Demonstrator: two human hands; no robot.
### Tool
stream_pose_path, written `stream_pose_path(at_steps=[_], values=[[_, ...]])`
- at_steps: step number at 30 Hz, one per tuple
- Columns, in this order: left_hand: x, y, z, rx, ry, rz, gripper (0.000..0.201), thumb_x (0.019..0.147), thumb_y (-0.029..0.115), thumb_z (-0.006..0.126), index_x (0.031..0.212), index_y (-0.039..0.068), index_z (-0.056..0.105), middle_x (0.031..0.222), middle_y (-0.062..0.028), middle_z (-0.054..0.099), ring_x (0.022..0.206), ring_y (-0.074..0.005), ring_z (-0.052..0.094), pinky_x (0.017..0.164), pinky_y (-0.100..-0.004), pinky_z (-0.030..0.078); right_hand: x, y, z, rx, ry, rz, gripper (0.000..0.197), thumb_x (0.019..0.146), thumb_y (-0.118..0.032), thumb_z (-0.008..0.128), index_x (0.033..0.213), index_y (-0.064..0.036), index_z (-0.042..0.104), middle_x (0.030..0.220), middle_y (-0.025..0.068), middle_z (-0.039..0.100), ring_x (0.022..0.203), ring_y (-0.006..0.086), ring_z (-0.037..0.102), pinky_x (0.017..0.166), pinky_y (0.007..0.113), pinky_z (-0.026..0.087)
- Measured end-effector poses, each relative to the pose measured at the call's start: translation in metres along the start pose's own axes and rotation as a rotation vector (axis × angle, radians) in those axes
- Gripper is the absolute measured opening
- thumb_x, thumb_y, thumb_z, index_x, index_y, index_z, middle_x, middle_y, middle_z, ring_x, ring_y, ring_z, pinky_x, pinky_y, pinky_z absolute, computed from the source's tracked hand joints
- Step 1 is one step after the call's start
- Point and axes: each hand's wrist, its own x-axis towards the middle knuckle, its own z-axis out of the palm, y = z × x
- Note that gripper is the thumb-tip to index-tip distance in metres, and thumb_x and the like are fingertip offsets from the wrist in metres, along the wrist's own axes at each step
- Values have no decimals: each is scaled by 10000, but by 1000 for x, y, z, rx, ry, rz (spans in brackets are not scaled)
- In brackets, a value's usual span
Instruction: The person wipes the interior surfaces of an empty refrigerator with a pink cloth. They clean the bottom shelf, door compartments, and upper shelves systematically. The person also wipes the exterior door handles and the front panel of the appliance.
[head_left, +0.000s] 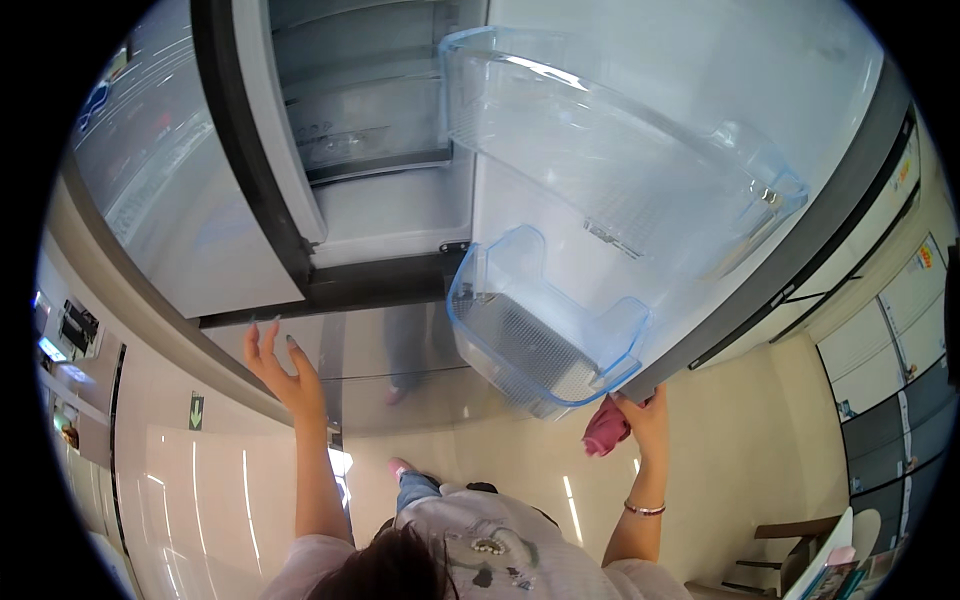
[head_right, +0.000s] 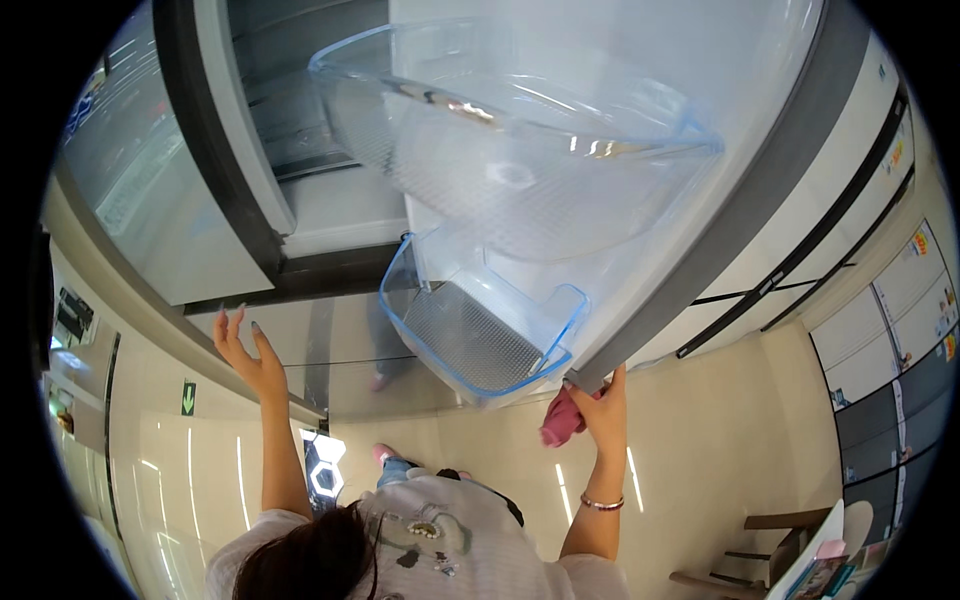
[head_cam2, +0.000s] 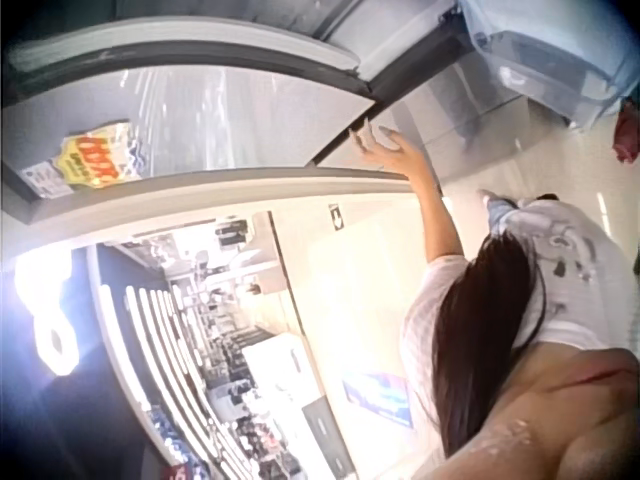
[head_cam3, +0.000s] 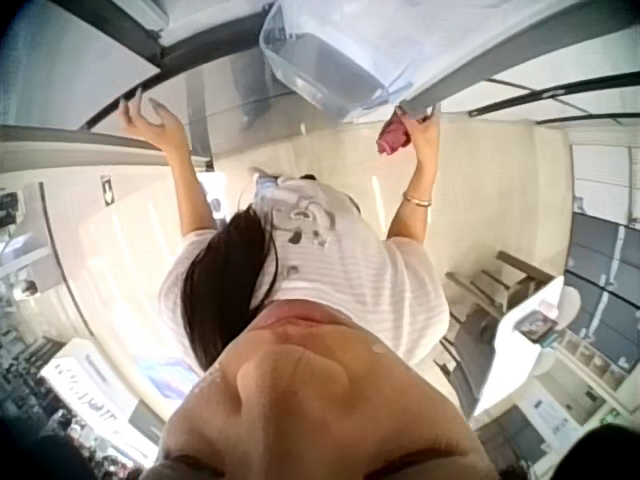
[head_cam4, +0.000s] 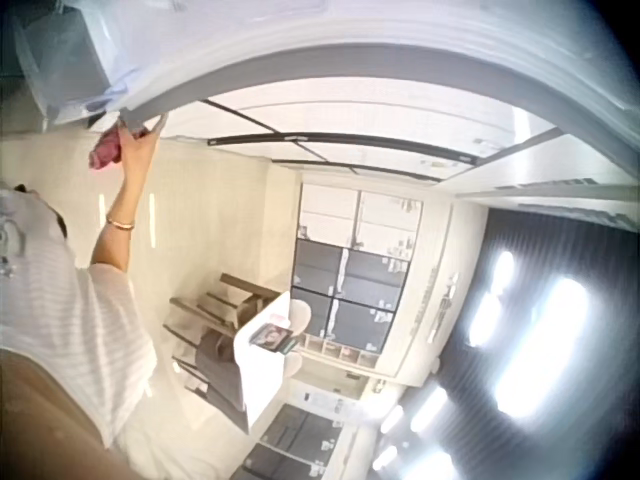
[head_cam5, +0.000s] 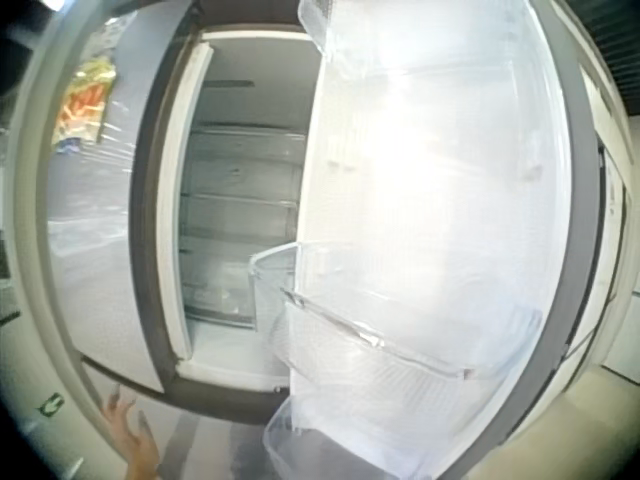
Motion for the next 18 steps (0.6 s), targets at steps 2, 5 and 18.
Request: stream_pose_path(at_steps=[2,5,18], values=[[-7,-2,-13,-17,-25,-33,300,823,-24,468,1113,31,522,1256,-157,384,1179,-295,386,974,-391,297,11,5,0,16,-88,-19,663,696,-98,704,1256,-22,358,843,156,588,682,159,589,549,260,490],[-7,6,-24,-58,-49,-87,282,816,-41,452,1079,29,525,1232,-145,396,1151,-287,409,957,-379,316,12,25,7,-221,-315,-173,674,690,-123,724,1248,-16,361,891,158,593,733,163,591,581,261,487],[-9,11,-68,-174,-7,-199,184,821,-58,462,960,36,538,1129,-132,464,1090,-252,447,932,-337,343,2,-6,-13,115,-88,-32,778,647,23,665,1323,-21,282,926,146,579,748,180,585,640,279,496]])
